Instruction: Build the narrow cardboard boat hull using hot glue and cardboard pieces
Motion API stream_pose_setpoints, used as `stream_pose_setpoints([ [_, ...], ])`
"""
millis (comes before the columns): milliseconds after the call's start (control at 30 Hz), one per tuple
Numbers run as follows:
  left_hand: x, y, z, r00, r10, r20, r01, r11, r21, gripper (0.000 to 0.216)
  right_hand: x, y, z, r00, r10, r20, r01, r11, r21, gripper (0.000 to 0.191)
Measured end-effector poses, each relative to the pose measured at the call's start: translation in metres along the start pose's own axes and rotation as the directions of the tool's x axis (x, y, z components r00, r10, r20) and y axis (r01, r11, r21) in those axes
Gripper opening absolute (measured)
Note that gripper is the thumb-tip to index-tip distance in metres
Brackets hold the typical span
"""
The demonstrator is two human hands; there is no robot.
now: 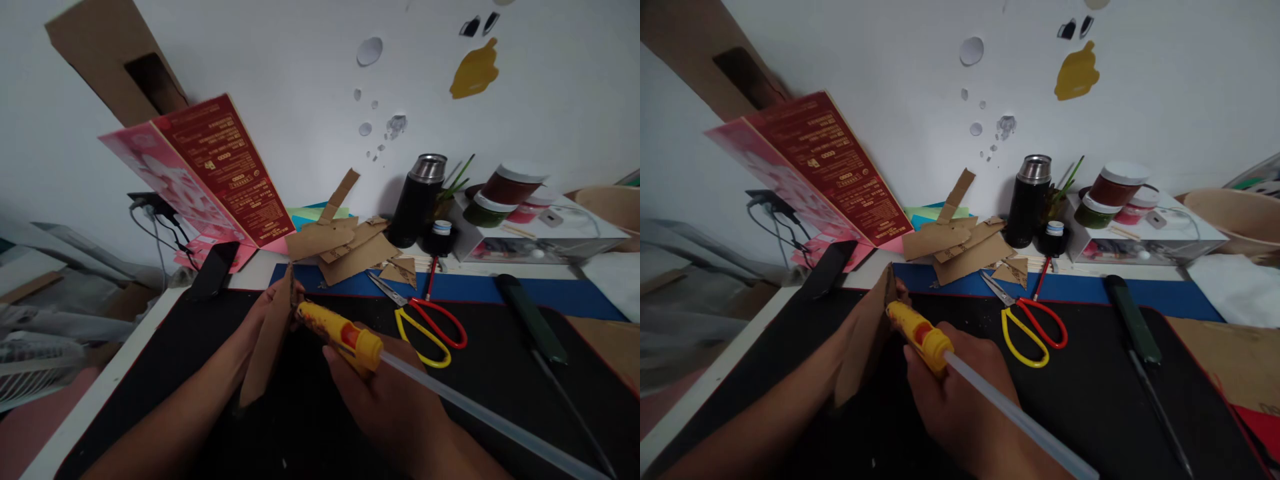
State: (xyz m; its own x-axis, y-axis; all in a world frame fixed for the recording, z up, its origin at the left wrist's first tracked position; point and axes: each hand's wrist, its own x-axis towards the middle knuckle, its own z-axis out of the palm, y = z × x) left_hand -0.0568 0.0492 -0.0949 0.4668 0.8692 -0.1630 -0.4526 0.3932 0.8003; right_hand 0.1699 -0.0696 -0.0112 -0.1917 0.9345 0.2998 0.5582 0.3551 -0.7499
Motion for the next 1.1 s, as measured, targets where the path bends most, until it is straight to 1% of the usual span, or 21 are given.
stream_pose_setpoints([
  [167,-0.002,0.001,-0.004,0.999,0.012,0.030,-0.014,0.999,0.050,0.031,-0.001,0.003,0.001,1.000,0.027,-0.005,-0.027,0.999,0.018,0.026],
  [267,0.003,0.002,-0.011,0.998,-0.017,0.057,0.013,0.997,0.075,0.036,0.000,0.003,0.001,0.999,0.038,-0.003,-0.037,0.999,0.023,0.026],
  [367,0.008,0.005,-0.018,0.995,-0.055,0.078,0.047,0.994,0.101,0.035,0.000,0.003,0.000,0.999,0.035,0.006,-0.035,0.999,0.027,0.026],
  [467,0.010,0.006,-0.020,0.993,-0.072,0.089,0.062,0.991,0.116,0.039,0.000,0.003,0.000,0.999,0.040,0.016,-0.041,0.999,0.036,0.026],
  [633,0.005,0.009,-0.014,0.993,-0.085,0.084,0.073,0.987,0.144,0.038,0.001,0.002,0.000,0.999,0.051,0.001,-0.051,0.997,0.061,0.026],
  [767,0.002,0.011,-0.007,0.992,-0.083,0.093,0.068,0.985,0.159,0.037,0.001,0.002,-0.001,0.998,0.056,-0.002,-0.056,0.998,0.039,0.027],
  [900,0.002,0.011,-0.003,0.991,-0.078,0.112,0.060,0.985,0.163,0.041,0.001,0.002,-0.002,0.999,0.053,-0.006,-0.053,0.999,0.004,0.028],
  [1000,0.001,0.009,0.000,0.990,-0.057,0.130,0.036,0.987,0.156,0.043,0.001,0.001,-0.002,0.999,0.045,-0.028,-0.045,0.999,-0.005,0.029],
  [1100,-0.001,0.006,0.003,0.990,-0.017,0.141,-0.003,0.990,0.143,0.037,0.002,0.001,-0.003,0.999,0.043,-0.033,-0.043,0.999,0.005,0.028],
])
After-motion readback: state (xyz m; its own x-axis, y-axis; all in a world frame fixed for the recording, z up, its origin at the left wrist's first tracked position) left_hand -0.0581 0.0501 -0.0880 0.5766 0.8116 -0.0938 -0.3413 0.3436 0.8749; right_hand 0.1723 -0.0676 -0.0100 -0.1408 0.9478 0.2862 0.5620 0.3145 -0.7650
